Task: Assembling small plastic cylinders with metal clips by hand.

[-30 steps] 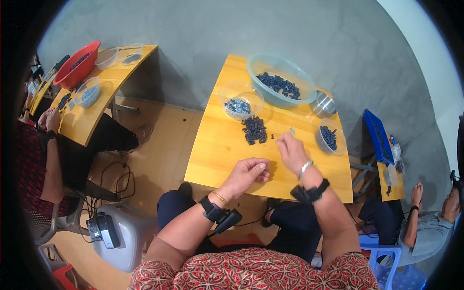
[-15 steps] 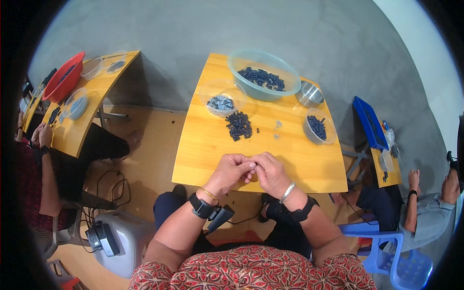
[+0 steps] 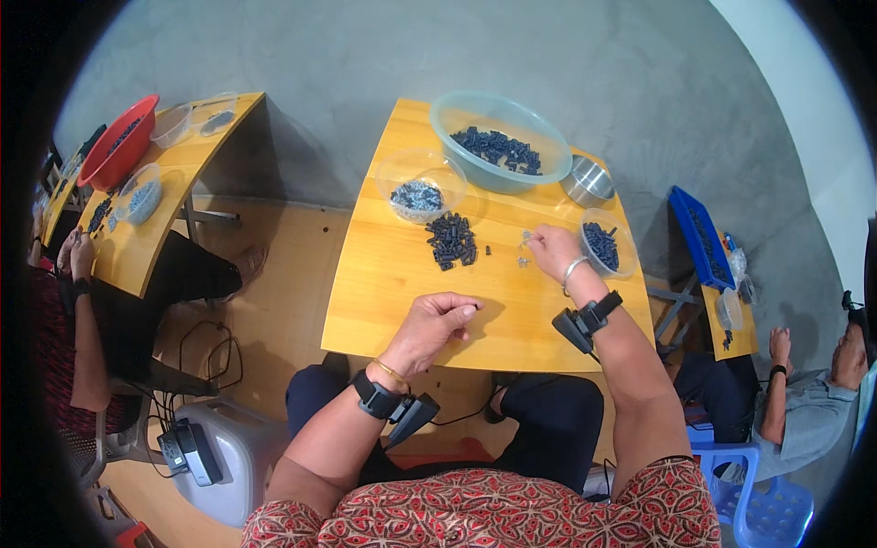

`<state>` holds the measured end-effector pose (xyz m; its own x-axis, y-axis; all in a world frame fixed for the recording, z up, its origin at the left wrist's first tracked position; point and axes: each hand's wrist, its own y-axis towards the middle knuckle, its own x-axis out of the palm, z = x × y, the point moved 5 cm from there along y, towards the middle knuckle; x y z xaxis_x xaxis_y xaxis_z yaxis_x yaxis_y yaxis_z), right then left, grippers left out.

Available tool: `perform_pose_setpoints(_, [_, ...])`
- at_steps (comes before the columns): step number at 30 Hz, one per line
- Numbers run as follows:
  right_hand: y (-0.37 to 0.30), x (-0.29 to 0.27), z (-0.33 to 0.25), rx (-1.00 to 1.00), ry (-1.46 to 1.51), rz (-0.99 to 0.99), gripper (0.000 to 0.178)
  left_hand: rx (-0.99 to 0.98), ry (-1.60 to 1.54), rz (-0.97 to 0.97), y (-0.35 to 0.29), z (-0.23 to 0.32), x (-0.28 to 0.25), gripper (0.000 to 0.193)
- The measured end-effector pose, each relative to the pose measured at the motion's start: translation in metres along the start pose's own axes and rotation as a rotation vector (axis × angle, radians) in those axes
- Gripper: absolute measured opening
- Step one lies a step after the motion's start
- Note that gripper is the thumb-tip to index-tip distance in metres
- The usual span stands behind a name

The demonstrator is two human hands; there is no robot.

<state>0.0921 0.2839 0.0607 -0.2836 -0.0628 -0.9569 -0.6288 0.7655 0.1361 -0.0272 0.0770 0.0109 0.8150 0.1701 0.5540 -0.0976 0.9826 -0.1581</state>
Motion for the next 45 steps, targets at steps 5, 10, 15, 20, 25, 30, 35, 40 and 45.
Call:
perform_pose_setpoints(5, [0.005,0.015,-0.008,0.011,-0.06,-0.048,0.014,-0.046,-0.103,0.039,-0.001,0.0,-0.003,0.015])
perform_pose_setpoints(10, [0.003,0.015,-0.011,0.049,-0.137,-0.153,0.015,-0.041,-0.194,-0.047,0.002,-0.001,-0.004,0.015])
perform_pose_setpoints(15, [-0.022,-0.008,-0.047,-0.151,0.217,-0.015,0.007,0.013,-0.287,-0.07,0.0,0.002,-0.005,0.015])
perform_pose_setpoints(20, [-0.078,-0.023,-0.108,-0.38,0.509,0.039,0.005,0.065,-0.344,-0.05,-0.001,0.004,-0.007,0.015])
perform_pose_setpoints(25, [-0.092,-0.01,-0.119,-0.443,0.508,0.015,0.008,0.153,-0.286,0.041,0.002,0.004,-0.004,0.014])
perform_pose_setpoints(30, [-0.09,-0.009,-0.123,-0.516,0.407,0.02,0.008,0.235,-0.1,0.09,0.001,0.004,0.0,0.013])
perform_pose_setpoints(35, [-0.091,-0.011,-0.127,-0.56,0.39,0.033,0.009,0.284,0.046,0.094,0.001,0.004,-0.004,0.015])
perform_pose_setpoints(40, [-0.091,-0.009,-0.121,-0.579,0.535,0.052,0.012,0.154,-0.284,0.067,0.002,0.002,-0.01,0.015])
perform_pose_setpoints(45, [-0.088,-0.012,-0.114,-0.467,0.598,0.11,0.011,0.165,-0.308,0.084,0.001,0.005,-0.008,0.016])
